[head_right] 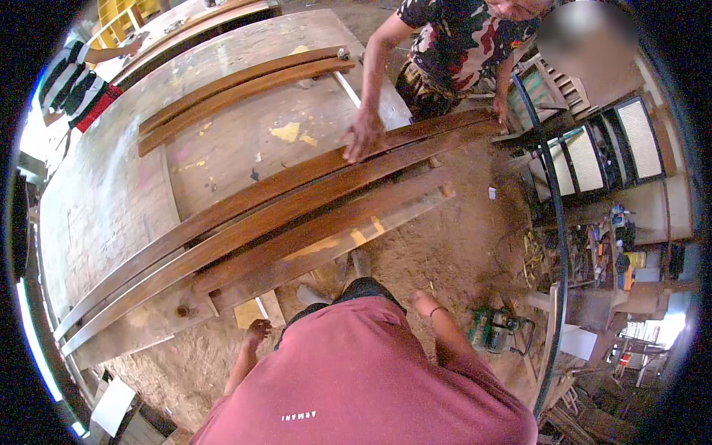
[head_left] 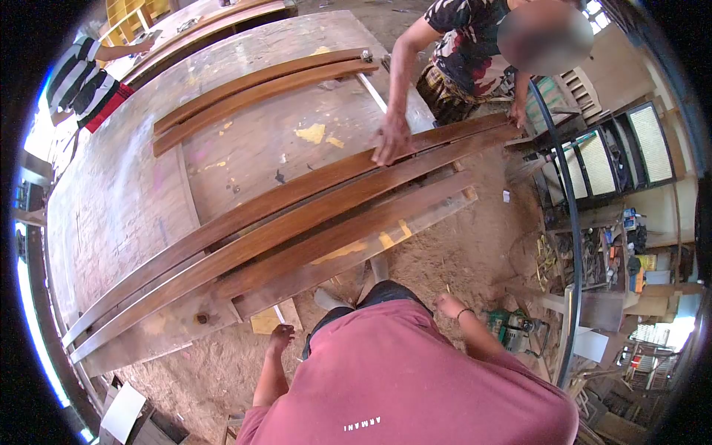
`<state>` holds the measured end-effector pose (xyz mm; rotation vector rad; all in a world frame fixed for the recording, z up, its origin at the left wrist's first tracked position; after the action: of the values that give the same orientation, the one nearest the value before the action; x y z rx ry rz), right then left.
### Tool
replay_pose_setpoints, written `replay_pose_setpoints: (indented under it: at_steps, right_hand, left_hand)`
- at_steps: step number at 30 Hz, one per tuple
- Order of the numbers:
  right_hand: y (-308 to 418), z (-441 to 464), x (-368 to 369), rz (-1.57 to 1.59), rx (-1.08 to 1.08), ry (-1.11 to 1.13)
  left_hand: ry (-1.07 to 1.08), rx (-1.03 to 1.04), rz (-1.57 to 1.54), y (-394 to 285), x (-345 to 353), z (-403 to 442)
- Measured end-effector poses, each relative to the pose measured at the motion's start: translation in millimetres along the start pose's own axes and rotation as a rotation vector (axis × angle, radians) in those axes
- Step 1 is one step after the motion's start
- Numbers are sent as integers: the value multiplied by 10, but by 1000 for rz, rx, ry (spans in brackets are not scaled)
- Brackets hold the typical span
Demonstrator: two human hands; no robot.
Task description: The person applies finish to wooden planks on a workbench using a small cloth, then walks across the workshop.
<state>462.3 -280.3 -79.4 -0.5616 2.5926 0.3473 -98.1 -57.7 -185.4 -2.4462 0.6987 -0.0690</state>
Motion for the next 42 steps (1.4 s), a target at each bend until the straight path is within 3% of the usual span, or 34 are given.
replay_pose_setpoints:
  at_steps: [4, 9, 13, 15, 19, 21, 23, 26, 28, 30, 31, 33, 35, 38, 42]
  right_hand:
    - [319, 173, -127, 66, -133, -73]
    - [651, 472, -436, 55, -443, -123]
    - [628, 665, -793, 20, -356, -82]
    - [469, 934, -890, 97, -384, -103]
    - [253, 1087, -1301, -22, -394, -188]
    - [162, 1235, -1420, -25, -425, -189]
    - [4, 1430, -1508, -10, -339, -143]
    - [-343, 2111, -1500, -108, -374, -140]
    - [-239, 1825, -1833, -58, -387, -135]
    - [-137, 1769, -1996, -31, -346, -87]
    - [-134, 1839, -2026, -77, -460, -48]
    - [-224, 2051, -2055, -22, -515, -8]
    - [-311, 2238, -2125, 66, -470, -1]
    - [-342, 2270, -2173, 21, -547, 5]
    - [-380, 2310, -2319, 129, -613, -212]
  left_hand:
    - [25, 62, -76, 154, 112, 238]
    - [-8, 30, -251, -242, 373, 99]
    - [1, 31, -281, -366, 641, 31]
    - [-74, 94, -108, -450, 795, -6]
    - [-58, 73, -272, -432, 1124, -45]
    - [-36, 150, -210, -503, 1268, -61]
    - [-89, 100, -181, -492, 1416, -12]
    - [-128, 27, -163, -578, 1671, -24]
    - [-124, 66, 26, -732, 1835, 65]
    - [-196, 112, 53, -838, 1973, 3]
    - [-205, 418, 298, -812, 1992, 120]
    - [-240, 695, 549, -821, 2091, 25]
    - [-223, 148, 49, -972, 2229, -115]
    - [-199, 82, 40, -1013, 2330, -222]
    - [-220, 54, 57, -1036, 2382, -319]
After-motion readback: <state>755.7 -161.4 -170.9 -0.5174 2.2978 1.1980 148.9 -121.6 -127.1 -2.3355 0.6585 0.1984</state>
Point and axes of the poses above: each hand's wrist, its own z-axis towards the middle knuckle, its own x-axis out of the palm, y = z × x, the point moved 6 cm from there along z, towards the middle knuckle, and after that the axes turned 1 degree about x, right-handed, at the moved point
